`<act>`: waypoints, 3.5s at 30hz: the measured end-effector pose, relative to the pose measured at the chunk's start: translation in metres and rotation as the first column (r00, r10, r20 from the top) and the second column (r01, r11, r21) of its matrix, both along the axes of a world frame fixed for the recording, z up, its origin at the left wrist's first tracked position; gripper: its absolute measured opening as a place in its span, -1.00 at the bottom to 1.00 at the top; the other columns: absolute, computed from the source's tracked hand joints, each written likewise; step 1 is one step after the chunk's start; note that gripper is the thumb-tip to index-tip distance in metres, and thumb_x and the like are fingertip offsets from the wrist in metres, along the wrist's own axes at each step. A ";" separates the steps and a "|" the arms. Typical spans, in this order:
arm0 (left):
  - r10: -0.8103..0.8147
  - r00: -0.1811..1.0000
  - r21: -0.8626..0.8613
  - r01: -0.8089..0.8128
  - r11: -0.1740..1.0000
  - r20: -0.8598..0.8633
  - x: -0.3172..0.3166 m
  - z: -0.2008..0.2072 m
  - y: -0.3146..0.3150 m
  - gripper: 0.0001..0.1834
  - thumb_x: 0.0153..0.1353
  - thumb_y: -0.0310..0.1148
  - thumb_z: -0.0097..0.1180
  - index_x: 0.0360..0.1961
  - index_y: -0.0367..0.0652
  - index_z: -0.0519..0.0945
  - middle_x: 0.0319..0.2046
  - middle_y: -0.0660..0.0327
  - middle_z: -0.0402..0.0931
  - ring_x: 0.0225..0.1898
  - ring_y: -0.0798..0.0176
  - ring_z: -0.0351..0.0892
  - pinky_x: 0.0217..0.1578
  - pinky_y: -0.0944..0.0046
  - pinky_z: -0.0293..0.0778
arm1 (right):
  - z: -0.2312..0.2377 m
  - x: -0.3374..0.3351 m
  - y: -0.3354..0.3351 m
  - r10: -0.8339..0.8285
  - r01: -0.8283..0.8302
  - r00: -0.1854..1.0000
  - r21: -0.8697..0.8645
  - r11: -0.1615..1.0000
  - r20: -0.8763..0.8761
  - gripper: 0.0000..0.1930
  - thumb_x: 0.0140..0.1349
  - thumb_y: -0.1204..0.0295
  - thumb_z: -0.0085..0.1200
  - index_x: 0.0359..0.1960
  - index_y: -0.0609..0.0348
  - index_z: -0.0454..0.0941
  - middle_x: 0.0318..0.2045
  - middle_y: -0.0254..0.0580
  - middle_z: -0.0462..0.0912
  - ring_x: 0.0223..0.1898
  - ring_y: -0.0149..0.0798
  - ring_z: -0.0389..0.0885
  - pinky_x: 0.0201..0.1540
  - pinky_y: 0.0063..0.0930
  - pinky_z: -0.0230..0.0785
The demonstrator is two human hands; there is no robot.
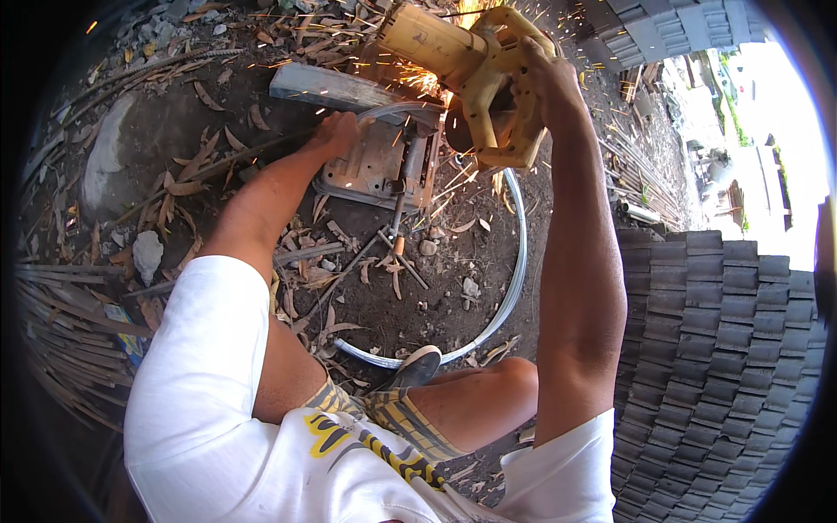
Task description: The person uses a handheld angle grinder to cut a metal ring into multiple segments. They repeatedly position the ring on a metal stand, cut it, and set the pieces aside.
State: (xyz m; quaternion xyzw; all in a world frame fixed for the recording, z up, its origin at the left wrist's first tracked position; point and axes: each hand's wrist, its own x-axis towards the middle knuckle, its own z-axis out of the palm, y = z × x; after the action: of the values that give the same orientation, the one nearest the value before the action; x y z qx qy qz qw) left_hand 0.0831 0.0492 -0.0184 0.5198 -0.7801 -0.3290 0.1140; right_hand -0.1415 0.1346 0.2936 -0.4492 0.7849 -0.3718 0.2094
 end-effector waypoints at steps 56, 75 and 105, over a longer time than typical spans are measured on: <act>-0.080 0.997 -0.044 0.080 0.996 -0.012 0.003 -0.021 -0.012 -0.35 0.42 0.20 -0.12 -0.07 -0.28 0.59 -0.12 -0.23 0.60 -0.02 -0.32 0.58 -0.02 -0.22 0.49 | -0.014 0.002 0.001 -0.068 0.065 0.997 -0.079 0.995 -0.036 -0.51 0.33 0.07 0.20 -0.20 0.42 0.60 -0.51 -0.07 0.65 -0.59 -0.27 0.63 -0.55 -0.38 0.56; -0.002 1.000 -0.025 0.002 1.000 0.000 0.005 0.007 0.002 -0.27 0.39 0.28 -0.13 -0.16 -0.29 0.65 -0.13 -0.22 0.62 -0.02 -0.30 0.61 0.01 -0.18 0.50 | -0.011 0.007 0.010 0.003 -0.002 1.000 -0.023 1.000 0.030 -0.45 0.32 -0.02 0.18 -0.21 0.40 0.57 -0.53 -0.13 0.61 -0.59 -0.29 0.61 -0.56 -0.38 0.53; -0.050 0.997 -0.121 0.041 0.992 -0.066 0.005 -0.024 -0.011 -0.35 0.39 0.27 -0.13 -0.16 -0.21 0.51 -0.21 -0.20 0.54 -0.10 -0.32 0.55 -0.08 -0.20 0.46 | -0.010 0.023 0.020 0.001 0.001 0.998 -0.040 0.999 0.063 -0.48 0.34 0.01 0.15 -0.15 0.38 0.56 -0.50 -0.13 0.61 -0.58 -0.28 0.62 -0.54 -0.38 0.54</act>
State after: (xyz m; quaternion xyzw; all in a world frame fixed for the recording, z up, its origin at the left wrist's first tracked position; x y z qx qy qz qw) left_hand 0.0878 0.0382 -0.0421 0.4825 -0.8057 -0.3019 0.1640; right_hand -0.1189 0.1546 0.2840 -0.4413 0.7704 -0.4015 0.2249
